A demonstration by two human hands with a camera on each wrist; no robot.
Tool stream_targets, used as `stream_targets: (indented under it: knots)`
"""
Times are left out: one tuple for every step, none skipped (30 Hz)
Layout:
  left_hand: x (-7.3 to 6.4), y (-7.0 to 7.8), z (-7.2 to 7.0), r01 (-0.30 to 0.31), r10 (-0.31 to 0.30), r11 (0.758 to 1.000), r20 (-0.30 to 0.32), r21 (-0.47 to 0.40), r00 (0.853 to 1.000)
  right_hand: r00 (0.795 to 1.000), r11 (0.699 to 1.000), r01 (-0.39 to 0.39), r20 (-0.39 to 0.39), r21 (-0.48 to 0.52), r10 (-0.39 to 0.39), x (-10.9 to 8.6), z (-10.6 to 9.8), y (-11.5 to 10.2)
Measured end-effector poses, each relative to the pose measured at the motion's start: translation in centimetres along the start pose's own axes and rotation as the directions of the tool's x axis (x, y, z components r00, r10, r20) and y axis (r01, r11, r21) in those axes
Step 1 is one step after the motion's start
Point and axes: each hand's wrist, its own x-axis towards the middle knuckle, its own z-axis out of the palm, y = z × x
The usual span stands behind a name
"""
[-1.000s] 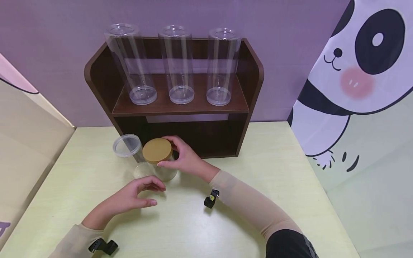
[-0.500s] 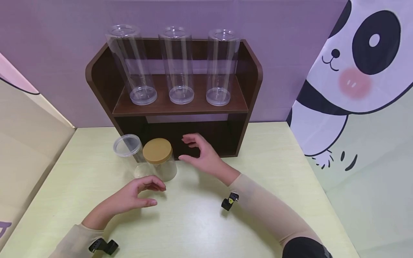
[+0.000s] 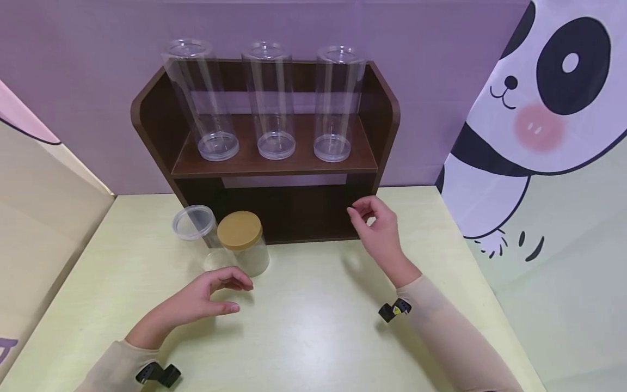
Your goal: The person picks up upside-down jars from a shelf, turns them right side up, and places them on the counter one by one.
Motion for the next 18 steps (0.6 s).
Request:
stream_targets:
  knots:
    - [0.0, 0.0, 0.0, 0.0, 0.0, 1.0, 0.001, 0.002, 1.0, 0.999, 1.0, -0.004, -0.038, -0.013, 0.004, 0.0, -0.4, 0.1]
    - [0.0, 0.0, 0.0, 0.0, 0.0, 1.0, 0.001, 0.004, 1.0, 0.997, 1.0, -0.012, -0.075, -0.025, 0.01, 0.0, -0.8, 0.2]
    - [0.0, 0.0, 0.0, 0.001, -0.001, 1.0, 0.002, 0.007, 1.0, 0.994, 0.999, -0.02, -0.109, -0.032, 0.016, 0.1, -1.1, 0.3]
    - [0.0, 0.0, 0.0, 0.001, -0.002, 1.0, 0.003, 0.008, 1.0, 0.99, 0.999, -0.03, -0.14, -0.038, 0.025, 0.1, -1.3, 0.5]
    - [0.0, 0.0, 0.0, 0.002, -0.002, 1.0, 0.004, 0.009, 1.0, 0.985, 0.998, -0.041, -0.167, -0.037, 0.035, 0.2, -1.5, 0.7]
    - [0.0, 0.0, 0.0, 0.004, -0.004, 1.0, 0.004, 0.009, 1.0, 0.981, 0.998, -0.053, -0.188, -0.043, 0.044, 0.3, -1.7, 0.9]
    - [0.0, 0.0, 0.0, 0.004, -0.004, 1.0, 0.003, 0.008, 1.0, 0.977, 0.997, -0.064, -0.208, -0.039, 0.055, 0.4, -1.8, 1.1]
    - [0.0, 0.0, 0.0, 0.003, -0.003, 1.0, 0.003, 0.007, 1.0, 0.973, 0.997, -0.071, -0.223, -0.035, 0.062, 0.5, -1.8, 1.2]
    - [0.0, 0.0, 0.0, 0.003, -0.003, 1.0, 0.004, 0.005, 1.0, 0.97, 0.997, -0.075, -0.234, -0.029, 0.066, 0.6, -1.9, 1.4]
    - [0.0, 0.0, 0.0, 0.003, -0.003, 1.0, 0.004, 0.003, 1.0, 0.968, 0.997, -0.078, -0.242, -0.024, 0.07, 0.7, -1.9, 1.5]
    - [0.0, 0.0, 0.0, 0.001, -0.001, 1.0, 0.004, 0.001, 1.0, 0.967, 0.997, -0.076, -0.247, -0.018, 0.069, 0.8, -1.9, 1.6]
    - [0.0, 0.0, 0.0, 0.0, 0.0, 1.0, 0.004, 0.001, 1.0, 0.966, 0.997, -0.074, -0.25, -0.013, 0.068, 0.9, -1.9, 1.6]
    - [0.0, 0.0, 0.0, -0.002, 0.002, 1.0, 0.004, 0.001, 1.0, 0.966, 0.998, -0.07, -0.252, -0.007, 0.066, 0.9, -1.8, 1.6]
    - [0.0, 0.0, 0.0, -0.002, 0.002, 1.0, 0.005, 0.002, 1.0, 0.966, 0.998, -0.067, -0.25, -0.009, 0.062, 1.0, -1.8, 1.6]
    - [0.0, 0.0, 0.0, -0.001, 0.001, 1.0, 0.004, 0.002, 1.0, 0.967, 0.998, -0.064, -0.246, -0.007, 0.06, 1.0, -1.8, 1.5]
    - [0.0, 0.0, 0.0, 0.0, 0.0, 1.0, 0.004, 0.002, 1.0, 0.969, 0.998, -0.063, -0.241, -0.003, 0.06, 1.1, -1.7, 1.4]
    - [0.0, 0.0, 0.0, 0.002, -0.002, 1.0, 0.003, 0.002, 1.0, 0.97, 0.998, -0.064, -0.236, 0.002, 0.063, 1.1, -1.7, 1.3]
    - [0.0, 0.0, 0.0, 0.003, -0.003, 1.0, 0.003, 0.003, 1.0, 0.971, 0.998, -0.069, -0.231, 0.007, 0.068, 1.2, -1.6, 1.2]
